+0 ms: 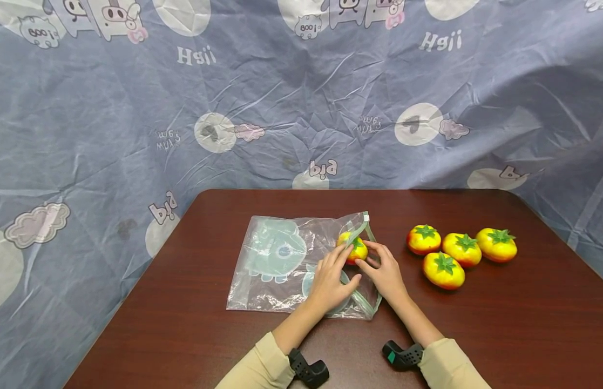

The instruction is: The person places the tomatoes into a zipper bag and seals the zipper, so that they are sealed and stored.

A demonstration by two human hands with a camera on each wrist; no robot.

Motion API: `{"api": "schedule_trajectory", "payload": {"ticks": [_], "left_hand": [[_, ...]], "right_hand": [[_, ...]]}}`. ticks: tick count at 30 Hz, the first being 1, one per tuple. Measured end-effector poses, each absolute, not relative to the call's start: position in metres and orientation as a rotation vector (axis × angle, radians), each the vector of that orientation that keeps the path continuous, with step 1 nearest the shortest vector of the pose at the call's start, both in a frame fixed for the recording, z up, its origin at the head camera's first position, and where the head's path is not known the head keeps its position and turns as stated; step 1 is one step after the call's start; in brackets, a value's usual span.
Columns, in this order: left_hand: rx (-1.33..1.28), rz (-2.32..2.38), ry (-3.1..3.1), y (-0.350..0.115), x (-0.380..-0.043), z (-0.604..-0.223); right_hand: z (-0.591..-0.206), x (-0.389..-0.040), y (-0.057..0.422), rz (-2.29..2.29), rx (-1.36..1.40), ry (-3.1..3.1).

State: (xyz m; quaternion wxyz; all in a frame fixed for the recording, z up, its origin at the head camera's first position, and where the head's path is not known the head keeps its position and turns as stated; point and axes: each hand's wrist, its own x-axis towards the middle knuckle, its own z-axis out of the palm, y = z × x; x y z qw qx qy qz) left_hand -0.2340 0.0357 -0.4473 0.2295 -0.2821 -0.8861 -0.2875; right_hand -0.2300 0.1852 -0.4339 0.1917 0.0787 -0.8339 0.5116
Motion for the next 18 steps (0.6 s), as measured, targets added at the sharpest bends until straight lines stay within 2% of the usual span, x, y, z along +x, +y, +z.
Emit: {"api": "schedule_trajectory", "payload": {"ticks": [4,18], "left_hand": [[-0.790,-0.804,-2.443,0.035,-0.234,-0.447],[-0.861,-0.823,-2.341,0.034,-0.235,-0.449]], "right_hand": [[-0.452,-0.242,0.192,1.437,0.241,-2.367],[-0.456,-0.243,0.192,1.592,0.412,-2.305]]}}
